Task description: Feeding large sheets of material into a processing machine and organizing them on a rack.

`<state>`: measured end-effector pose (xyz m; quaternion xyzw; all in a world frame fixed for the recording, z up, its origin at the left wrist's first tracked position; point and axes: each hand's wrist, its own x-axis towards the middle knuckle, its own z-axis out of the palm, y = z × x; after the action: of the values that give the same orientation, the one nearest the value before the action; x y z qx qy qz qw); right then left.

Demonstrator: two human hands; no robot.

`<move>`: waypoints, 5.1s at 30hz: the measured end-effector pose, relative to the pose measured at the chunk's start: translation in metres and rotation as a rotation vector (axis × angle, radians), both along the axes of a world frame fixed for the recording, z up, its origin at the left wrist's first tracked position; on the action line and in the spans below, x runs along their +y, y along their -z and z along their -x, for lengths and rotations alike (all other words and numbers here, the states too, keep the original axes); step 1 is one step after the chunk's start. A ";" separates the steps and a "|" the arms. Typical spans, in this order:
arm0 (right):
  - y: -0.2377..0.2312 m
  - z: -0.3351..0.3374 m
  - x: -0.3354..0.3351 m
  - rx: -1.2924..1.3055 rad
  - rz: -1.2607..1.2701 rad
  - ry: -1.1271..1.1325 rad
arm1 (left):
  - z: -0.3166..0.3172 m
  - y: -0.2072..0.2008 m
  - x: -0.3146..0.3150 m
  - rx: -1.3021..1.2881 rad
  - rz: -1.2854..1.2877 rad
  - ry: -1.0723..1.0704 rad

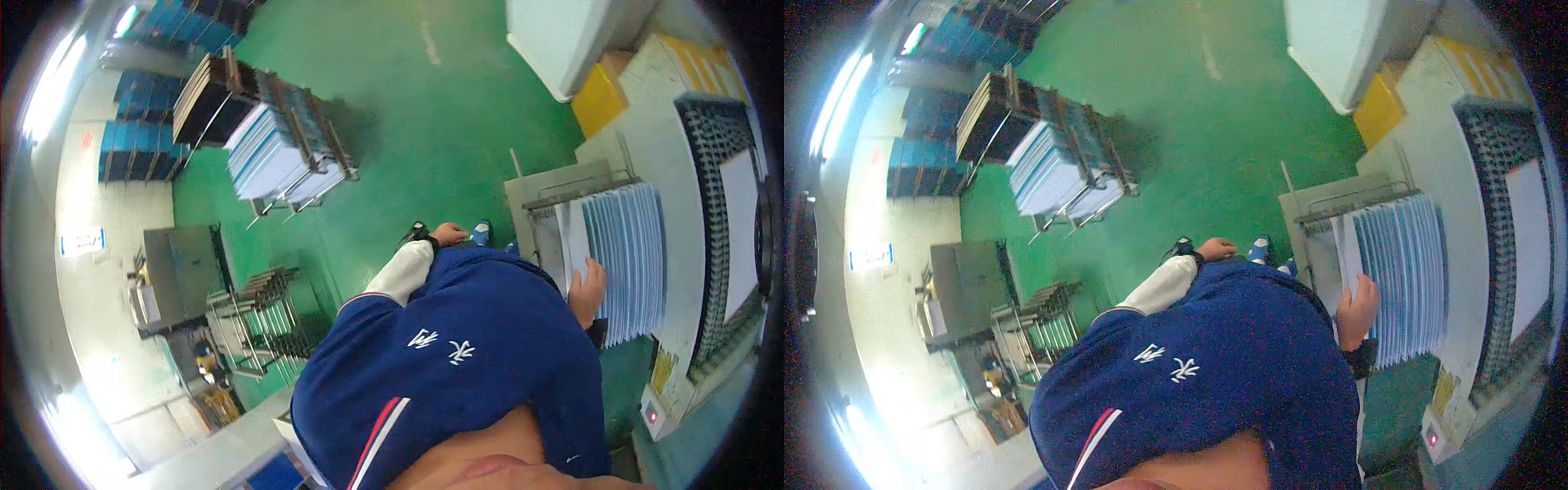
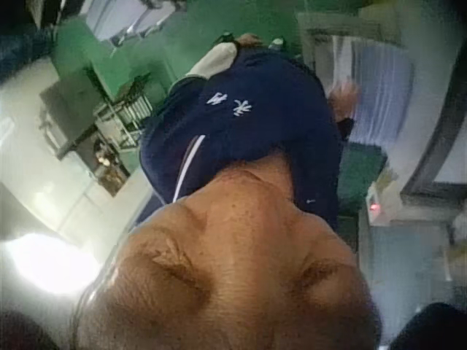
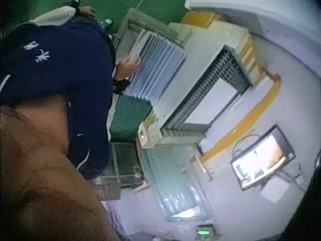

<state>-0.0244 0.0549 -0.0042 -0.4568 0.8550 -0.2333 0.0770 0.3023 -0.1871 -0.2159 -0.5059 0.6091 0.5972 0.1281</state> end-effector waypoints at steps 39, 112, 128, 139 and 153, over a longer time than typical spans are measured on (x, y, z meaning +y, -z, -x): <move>0.039 0.028 -0.033 -0.027 -0.460 0.225 | -0.060 0.015 0.002 0.006 -0.092 -0.061; -0.056 0.257 0.106 -1.496 1.416 0.787 | 0.061 -0.061 -0.002 -0.105 -0.011 0.150; -0.063 0.239 0.092 -1.412 1.122 0.748 | 0.058 -0.042 -0.004 -0.090 0.065 0.215; 0.004 0.059 0.013 -0.381 0.335 0.192 | 0.050 -0.032 0.003 0.021 -0.079 -0.052; 0.027 0.023 0.018 -0.192 -0.062 0.254 | 0.016 -0.014 0.004 0.016 -0.060 -0.042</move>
<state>-0.0473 0.0732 -0.0313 -0.3181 0.9013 -0.2572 0.1425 0.2867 -0.1828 -0.2019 -0.5096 0.5811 0.6219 0.1256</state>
